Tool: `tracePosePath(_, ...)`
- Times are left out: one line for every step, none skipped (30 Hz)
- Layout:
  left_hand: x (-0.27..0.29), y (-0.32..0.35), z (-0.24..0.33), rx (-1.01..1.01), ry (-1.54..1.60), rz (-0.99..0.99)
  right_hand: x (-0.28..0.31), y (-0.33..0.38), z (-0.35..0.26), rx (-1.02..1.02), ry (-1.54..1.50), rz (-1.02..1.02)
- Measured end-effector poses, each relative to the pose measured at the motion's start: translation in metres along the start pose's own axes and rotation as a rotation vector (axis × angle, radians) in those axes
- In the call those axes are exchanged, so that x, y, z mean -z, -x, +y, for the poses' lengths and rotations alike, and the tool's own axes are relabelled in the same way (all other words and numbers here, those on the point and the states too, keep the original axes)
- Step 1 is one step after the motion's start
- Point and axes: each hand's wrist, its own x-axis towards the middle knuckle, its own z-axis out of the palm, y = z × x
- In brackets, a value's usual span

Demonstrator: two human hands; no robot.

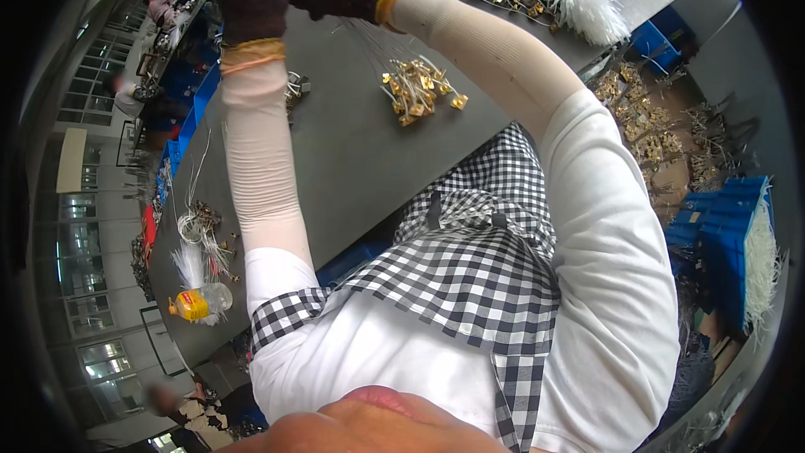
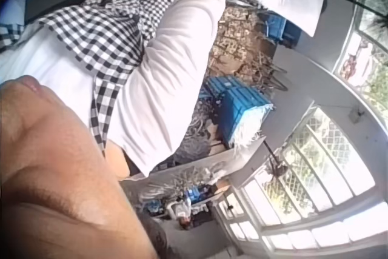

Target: Organizing and sorting bundles of electronic wires with connectors on a workbench.

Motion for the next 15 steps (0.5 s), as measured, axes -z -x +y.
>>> tracePosePath(-0.002,-0.006,0.012,-0.043,0.089,-0.029,0.001,-0.005,-0.011,-0.038,-0.083,0.061)
tracePosePath(-0.005,-0.010,0.025,-0.085,0.178,-0.054,-0.003,-0.012,-0.015,-0.077,-0.167,0.118)
tracePosePath(-0.025,-0.017,0.045,-0.078,0.199,-0.080,0.012,-0.027,0.006,0.030,-0.208,0.067)
tracePosePath(-0.033,-0.020,0.062,0.090,0.169,-0.001,0.017,-0.025,0.002,0.143,-0.217,0.059)
tracePosePath(-0.038,-0.021,0.070,0.252,0.141,0.073,0.024,-0.024,0.005,0.136,-0.085,0.012)
tracePosePath(-0.022,-0.022,0.054,0.252,0.132,0.098,0.021,-0.025,0.004,0.144,0.037,-0.058)
tracePosePath(0.000,-0.023,0.023,0.065,0.176,-0.023,0.014,-0.015,0.004,0.057,0.079,-0.035)
tracePosePath(0.018,-0.022,0.000,-0.138,0.218,-0.148,0.009,-0.005,-0.001,-0.021,0.135,-0.009)
tracePosePath(0.016,-0.017,-0.016,-0.194,0.430,-0.207,0.011,-0.009,0.014,-0.067,0.229,0.014)
tracePosePath(0.010,-0.018,-0.017,-0.092,0.263,-0.127,0.020,-0.003,0.015,-0.121,0.247,-0.033)
tracePosePath(0.003,-0.021,-0.022,-0.068,0.285,-0.130,0.018,-0.001,0.028,-0.010,0.154,0.011)
tracePosePath(-0.003,-0.023,-0.026,-0.043,0.308,-0.137,0.011,0.001,0.047,0.100,0.060,0.053)
tracePosePath(0.000,-0.016,-0.019,-0.043,0.252,-0.140,0.001,-0.008,0.071,0.137,0.091,0.008)
tracePosePath(-0.014,-0.017,-0.021,-0.027,0.232,-0.186,0.013,-0.012,0.096,0.138,0.145,0.005)
tracePosePath(-0.016,-0.016,-0.014,-0.047,0.229,-0.177,0.008,-0.004,0.080,-0.159,-0.152,0.041)
